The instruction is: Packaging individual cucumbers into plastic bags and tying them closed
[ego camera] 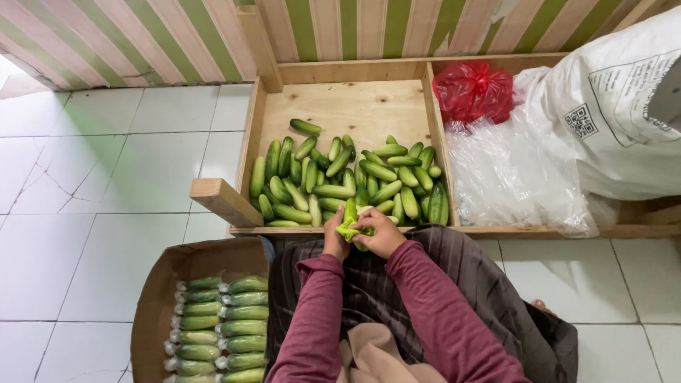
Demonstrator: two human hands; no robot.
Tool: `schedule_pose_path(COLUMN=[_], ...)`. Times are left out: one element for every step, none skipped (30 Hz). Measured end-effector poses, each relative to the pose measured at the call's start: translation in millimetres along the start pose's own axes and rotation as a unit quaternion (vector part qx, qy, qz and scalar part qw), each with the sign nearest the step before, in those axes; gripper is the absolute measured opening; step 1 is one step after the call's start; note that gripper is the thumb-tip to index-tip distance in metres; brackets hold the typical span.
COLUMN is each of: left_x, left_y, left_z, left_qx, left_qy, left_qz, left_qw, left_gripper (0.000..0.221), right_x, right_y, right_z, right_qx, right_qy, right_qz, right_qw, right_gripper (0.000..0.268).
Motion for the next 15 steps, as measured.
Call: schedule_pose_path(left_x=[-3.6, -7.3, -11.3, -7.4, -3.2, 1.1, -3.7, -8.3, -12.5, -8.8, -2.8, 3.6, 3.2, 2.7, 1.8], left_y=[-4.8, -9.6, -14.8, -7.3, -0.8, 5.5, 4.3, 3.0, 1.8, 13.1, 21.8, 30.3, 30.3, 30.1, 30.9], left_z=[-5.2, -10.1, -14.1, -9.9, -5.1, 0.2, -2.5, -4.8, -8.8, -4.9, 1.2, 7.3, 10.9, 14.8, 17.4], left_qx=[-0.001, -0.009, -0.017, -0.019, -0.028, -0.037, -0.040, -0.056, -0.070, -0.072, -0.073, -0.074, -0.075, -0.086, -0.096], left_qy=[-0.002, -0.001, 0.000, -0.003, -0.004, -0.005, -0.009, -0.027, -0.045, -0.049, -0.080, -0.111, -0.112, -0.119, -0.126], left_qz=[-0.005, -0.006, -0.008, -0.013, -0.029, -0.045, -0.050, -0.055, -0.059, -0.064, -0.057, -0.050, -0.052, -0.053, -0.054], left_qw=[1.000, 1.000, 1.000, 1.000, 0.999, 0.998, 0.998, 0.997, 0.995, 0.994, 0.992, 0.990, 0.990, 0.988, 0.986], left_gripper=[0.046, 0.047, 0.048, 0.048, 0.046, 0.044, 0.044, 0.044, 0.044, 0.044, 0.046, 0.048, 0.048, 0.046, 0.045], right_x=[-2.5, -5.2, -7.7, -7.0, -5.9, -4.8, -3.0, -1.1, 1.0, 3.7, 6.7, 9.7, 12.4, 16.1, 19.6], right_y=[1.5, 3.0, 4.5, 5.5, 5.6, 5.5, 4.9, 4.2, 3.1, 6.2, 6.1, 5.8, 6.7, 7.9, 9.7], right_z=[0.5, 0.8, 0.4, 1.2, 1.4, 1.2, -0.9, -3.6, -4.8, -7.0, -11.7, -16.4, -21.9, -27.8, -32.6], right_qx=[0.003, 0.007, 0.011, 0.015, 0.027, 0.039, 0.044, 0.061, 0.077, 0.081, 0.098, 0.115, 0.116, 0.134, 0.149], right_qy=[-0.001, 0.010, 0.021, 0.021, 0.021, 0.022, 0.022, 0.027, 0.031, 0.030, 0.031, 0.032, 0.032, 0.029, 0.026], right_qz=[0.005, 0.004, 0.004, 0.009, 0.017, 0.026, 0.030, 0.037, 0.045, 0.049, 0.066, 0.084, 0.085, 0.106, 0.126], right_qw=[1.000, 1.000, 1.000, 1.000, 0.999, 0.999, 0.998, 0.997, 0.996, 0.995, 0.992, 0.989, 0.989, 0.985, 0.980], right_gripper=[0.032, 0.031, 0.031, 0.031, 0.031, 0.031, 0.031, 0.030, 0.029, 0.029, 0.028, 0.027, 0.027, 0.027, 0.027])
Point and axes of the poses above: each hand's wrist, its own y-axis away from the middle knuckle, its own z-axis out of the palm, x = y × z, the point moved 2 cm from there along -y, towards the middle knuckle, and after that the axes turned 7 degrees about -x, right-handed, at the moved point
